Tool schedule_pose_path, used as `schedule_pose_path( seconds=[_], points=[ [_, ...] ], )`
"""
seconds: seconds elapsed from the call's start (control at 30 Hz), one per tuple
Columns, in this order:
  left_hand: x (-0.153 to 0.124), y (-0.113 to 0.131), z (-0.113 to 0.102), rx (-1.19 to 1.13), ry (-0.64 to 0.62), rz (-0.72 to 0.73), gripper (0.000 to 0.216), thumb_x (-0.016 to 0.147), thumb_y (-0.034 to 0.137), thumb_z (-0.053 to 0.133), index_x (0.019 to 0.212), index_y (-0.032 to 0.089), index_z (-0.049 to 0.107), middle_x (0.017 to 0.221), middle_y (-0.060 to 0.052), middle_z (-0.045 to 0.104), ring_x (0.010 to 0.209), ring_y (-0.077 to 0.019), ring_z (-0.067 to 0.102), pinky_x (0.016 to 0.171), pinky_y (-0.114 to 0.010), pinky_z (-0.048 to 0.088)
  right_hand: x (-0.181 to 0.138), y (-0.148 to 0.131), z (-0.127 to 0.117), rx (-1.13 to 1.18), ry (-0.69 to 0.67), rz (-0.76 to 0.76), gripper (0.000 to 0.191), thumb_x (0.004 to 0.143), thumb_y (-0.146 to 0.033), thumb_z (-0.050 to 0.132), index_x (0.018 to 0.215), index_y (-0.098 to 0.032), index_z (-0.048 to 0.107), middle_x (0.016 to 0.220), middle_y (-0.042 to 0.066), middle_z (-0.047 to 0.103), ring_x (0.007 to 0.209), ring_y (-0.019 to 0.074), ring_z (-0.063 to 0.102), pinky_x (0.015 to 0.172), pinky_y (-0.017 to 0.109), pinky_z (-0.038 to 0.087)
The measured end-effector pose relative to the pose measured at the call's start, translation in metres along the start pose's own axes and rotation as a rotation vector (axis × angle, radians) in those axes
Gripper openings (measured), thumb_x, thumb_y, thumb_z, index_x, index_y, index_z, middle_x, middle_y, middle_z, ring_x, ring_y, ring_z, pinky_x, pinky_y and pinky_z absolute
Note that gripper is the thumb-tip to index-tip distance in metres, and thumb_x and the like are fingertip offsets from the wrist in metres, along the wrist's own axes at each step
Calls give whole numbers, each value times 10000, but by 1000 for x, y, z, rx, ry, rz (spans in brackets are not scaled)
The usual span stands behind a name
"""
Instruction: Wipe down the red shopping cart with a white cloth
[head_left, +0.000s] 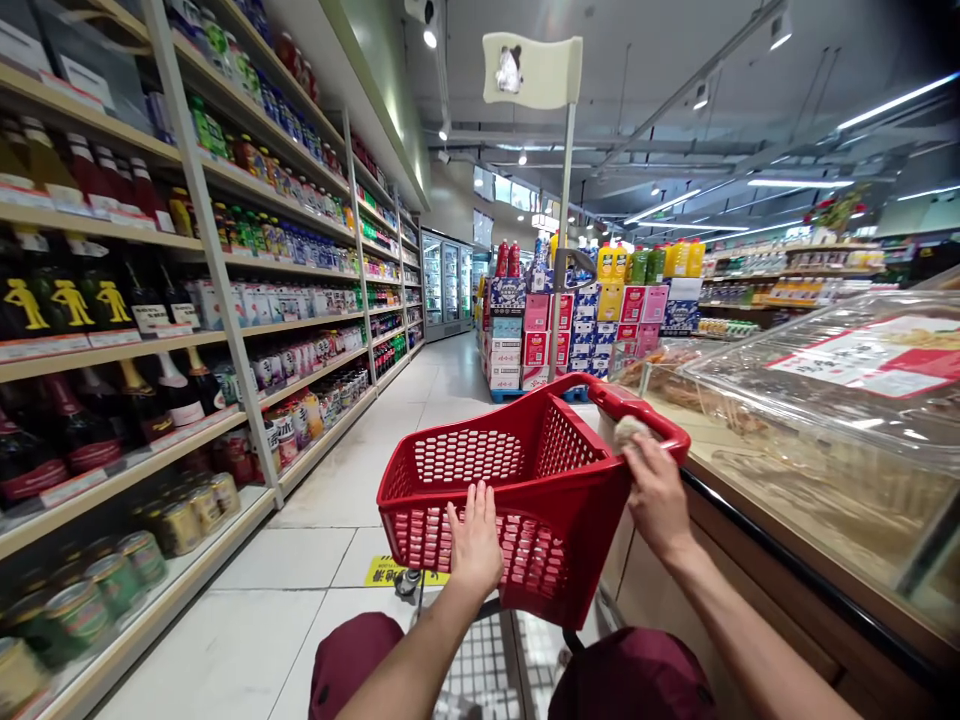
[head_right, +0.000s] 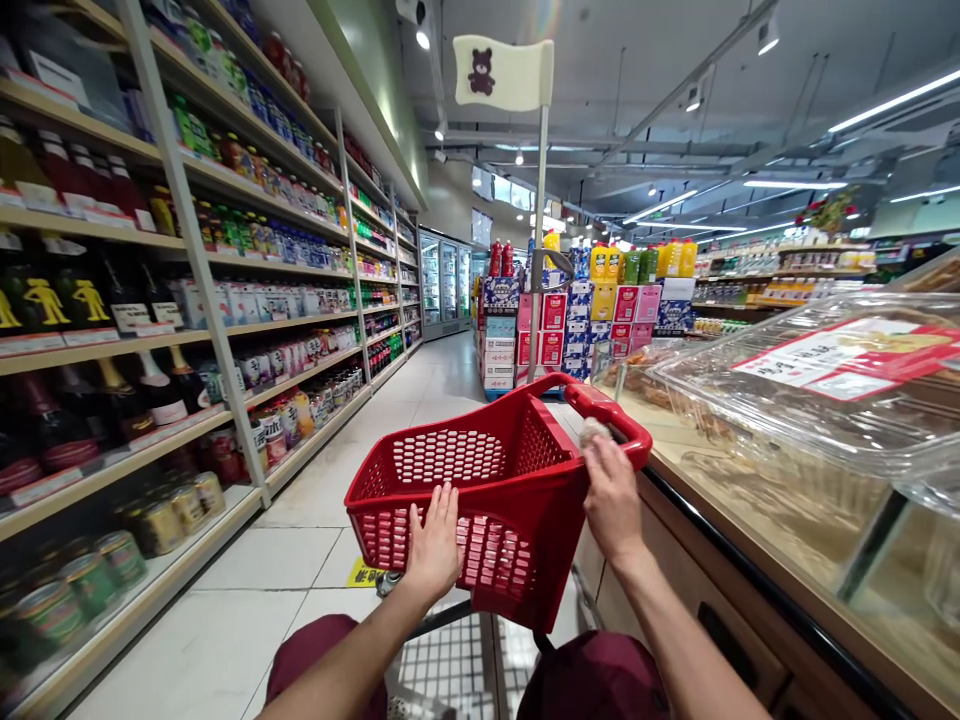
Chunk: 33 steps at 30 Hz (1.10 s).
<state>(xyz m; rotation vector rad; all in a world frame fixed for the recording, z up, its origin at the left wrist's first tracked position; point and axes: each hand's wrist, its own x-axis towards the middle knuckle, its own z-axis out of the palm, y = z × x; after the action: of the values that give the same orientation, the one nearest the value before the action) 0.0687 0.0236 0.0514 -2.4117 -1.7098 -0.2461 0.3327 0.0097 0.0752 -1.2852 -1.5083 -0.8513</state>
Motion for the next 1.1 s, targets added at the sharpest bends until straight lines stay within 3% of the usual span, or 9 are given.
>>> schedule_pose_path(
  seconds=[0.17,0.33,0.4,0.5,0.53,0.67,0.73,0.93,1.1],
  points=[
    [0,-1,-1,31,-5,2,769,678,140,387,1397,100,118,1470,-75,96,1356,-217,52,1054,-562,116,-22,-30,-4,190,-125,-245,442,837,-76,338,1219,-214,515,1243,66,523,1224,201,381,970,401,420],
    [-1,2,-1,27,12,4,745,699,163,380,1395,85,125,1471,-78,76,1355,-231,39,1053,-559,122,-28,13,-21,12,103,92,470,802,-93,362,1246,-186,485,1294,111,460,1195,256,397,966,504,371],
    [-1,2,-1,20,22,-5,747,693,160,377,1393,77,128,1471,-83,76,1355,-235,43,1052,-562,120,-55,13,-20,25,11,113,460,794,-84,343,1195,-200,535,1252,109,497,1173,247,419,935,475,407],
    [0,-1,1,6,28,-14,762,676,157,381,1394,87,135,1469,-78,96,1354,-233,60,1051,-563,121,-103,-10,-13,129,-310,-4,458,797,-86,320,1110,-291,586,1158,46,573,1070,190,503,842,376,483],
    [1,-2,2,1,32,-11,764,673,159,383,1394,94,138,1469,-73,100,1354,-232,65,1051,-562,122,-110,-16,-12,154,-330,-24,457,797,-85,316,1110,-281,585,1151,48,573,1056,183,510,830,355,489],
    [1,-1,4,-20,60,-6,758,681,161,374,1396,97,129,1472,-67,94,1354,-232,55,1056,-552,126,-83,-14,-15,77,-40,112,457,799,-95,339,1214,-191,505,1238,120,475,1157,242,419,920,436,414],
    [1,0,4,-34,57,-27,751,689,161,365,1396,91,124,1471,-73,99,1354,-232,52,1056,-551,130,-68,-9,-15,30,24,153,477,798,-103,346,1252,-186,463,1267,133,436,1185,266,384,943,472,381],
    [-2,-9,1,-37,33,14,732,699,149,353,1399,132,140,1474,-31,116,1356,-216,39,1069,-548,94,-96,-30,1,64,-215,5,455,818,-116,307,1198,-261,511,1151,77,519,1031,222,513,777,349,501],
    [-6,-11,3,-40,54,34,728,714,143,352,1402,120,113,1479,-36,85,1356,-218,4,1074,-535,89,-65,-40,11,93,-42,23,457,841,-129,351,1282,-218,429,1245,110,431,1153,256,408,929,438,408]
  ],
)
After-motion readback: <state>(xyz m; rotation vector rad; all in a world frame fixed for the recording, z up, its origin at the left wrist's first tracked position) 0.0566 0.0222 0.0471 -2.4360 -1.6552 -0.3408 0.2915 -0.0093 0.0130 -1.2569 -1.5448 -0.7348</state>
